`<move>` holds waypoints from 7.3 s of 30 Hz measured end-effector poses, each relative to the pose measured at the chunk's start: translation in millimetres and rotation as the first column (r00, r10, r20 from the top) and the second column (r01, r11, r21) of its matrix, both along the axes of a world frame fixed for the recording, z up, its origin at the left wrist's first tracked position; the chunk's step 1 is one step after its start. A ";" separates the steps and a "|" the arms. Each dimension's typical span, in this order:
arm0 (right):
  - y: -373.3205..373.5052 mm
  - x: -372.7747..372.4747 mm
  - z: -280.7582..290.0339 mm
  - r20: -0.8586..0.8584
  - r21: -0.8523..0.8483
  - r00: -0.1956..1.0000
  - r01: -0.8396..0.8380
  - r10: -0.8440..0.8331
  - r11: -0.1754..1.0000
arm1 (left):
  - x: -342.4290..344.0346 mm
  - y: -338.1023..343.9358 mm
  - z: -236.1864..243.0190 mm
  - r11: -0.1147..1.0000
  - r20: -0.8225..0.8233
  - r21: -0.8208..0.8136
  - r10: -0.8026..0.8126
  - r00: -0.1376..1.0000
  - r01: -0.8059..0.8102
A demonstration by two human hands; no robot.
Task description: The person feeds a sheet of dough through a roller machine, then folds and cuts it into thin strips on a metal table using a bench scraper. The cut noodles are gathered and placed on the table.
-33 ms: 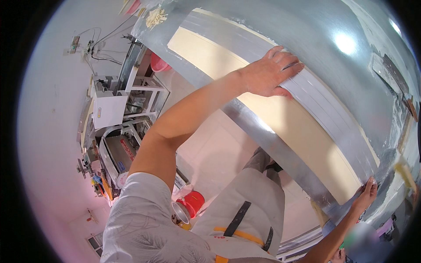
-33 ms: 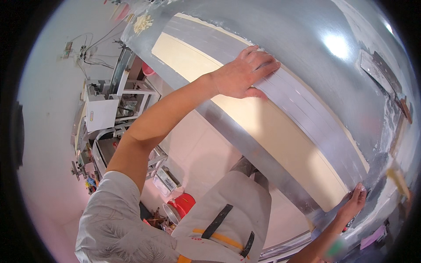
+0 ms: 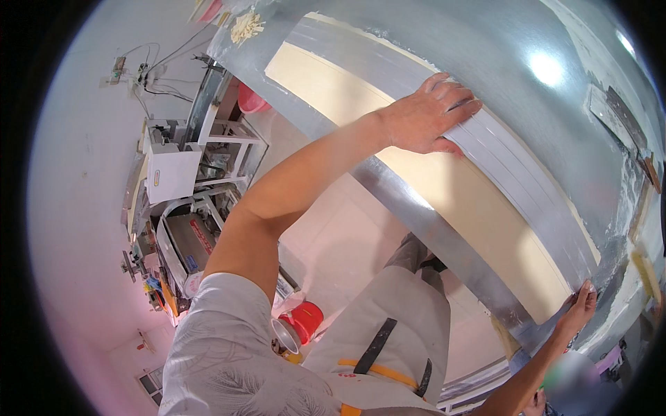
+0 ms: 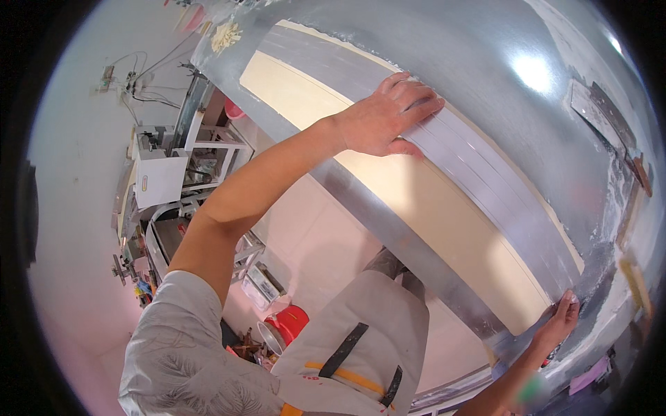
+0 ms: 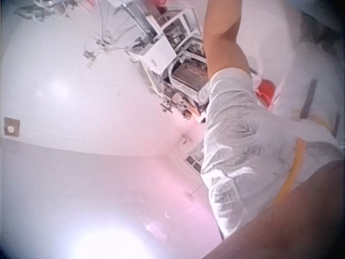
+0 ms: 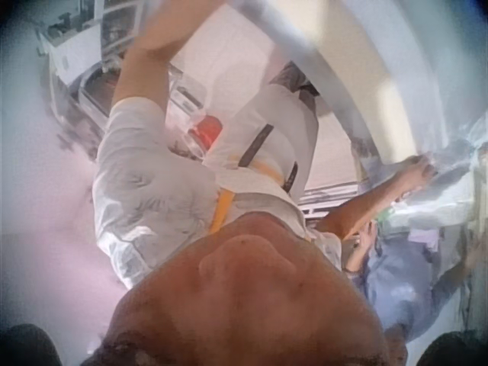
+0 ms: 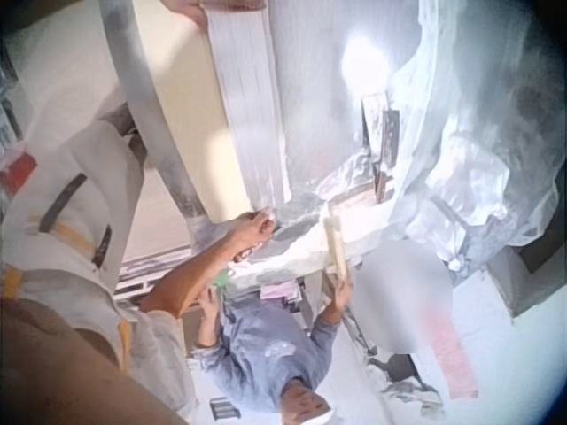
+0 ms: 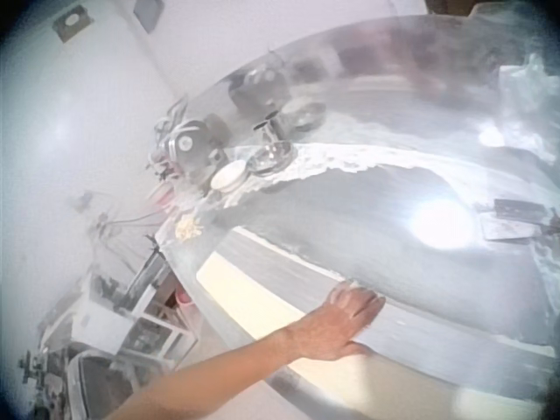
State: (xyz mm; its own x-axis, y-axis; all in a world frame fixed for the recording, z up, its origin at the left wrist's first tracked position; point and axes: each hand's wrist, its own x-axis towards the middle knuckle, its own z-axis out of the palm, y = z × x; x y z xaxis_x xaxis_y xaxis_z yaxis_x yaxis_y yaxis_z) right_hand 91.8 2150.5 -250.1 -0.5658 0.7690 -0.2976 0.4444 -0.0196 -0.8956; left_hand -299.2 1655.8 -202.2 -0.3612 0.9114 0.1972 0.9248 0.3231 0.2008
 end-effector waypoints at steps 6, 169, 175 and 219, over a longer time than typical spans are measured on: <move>7.1 28.1 -0.9 0.096 0.116 0.995 0.015 -0.027 0.993 | -10.3 18.9 -12.3 0.997 0.101 -0.074 0.010 0.995 -0.003; -443.7 -553.9 136.8 0.228 0.031 0.200 -0.980 0.953 0.199 | -30.7 -82.2 46.0 0.418 0.479 -0.026 0.802 0.356 -0.908; -513.7 -614.3 111.1 0.409 0.329 0.099 -0.943 0.907 -0.046 | -39.4 -83.9 49.7 0.388 0.508 -0.100 0.812 0.289 -0.916; -600.2 -657.2 129.9 0.726 0.313 -0.117 -0.821 0.678 -0.477 | -41.2 -81.3 48.6 0.401 0.479 -0.159 0.831 0.285 -0.902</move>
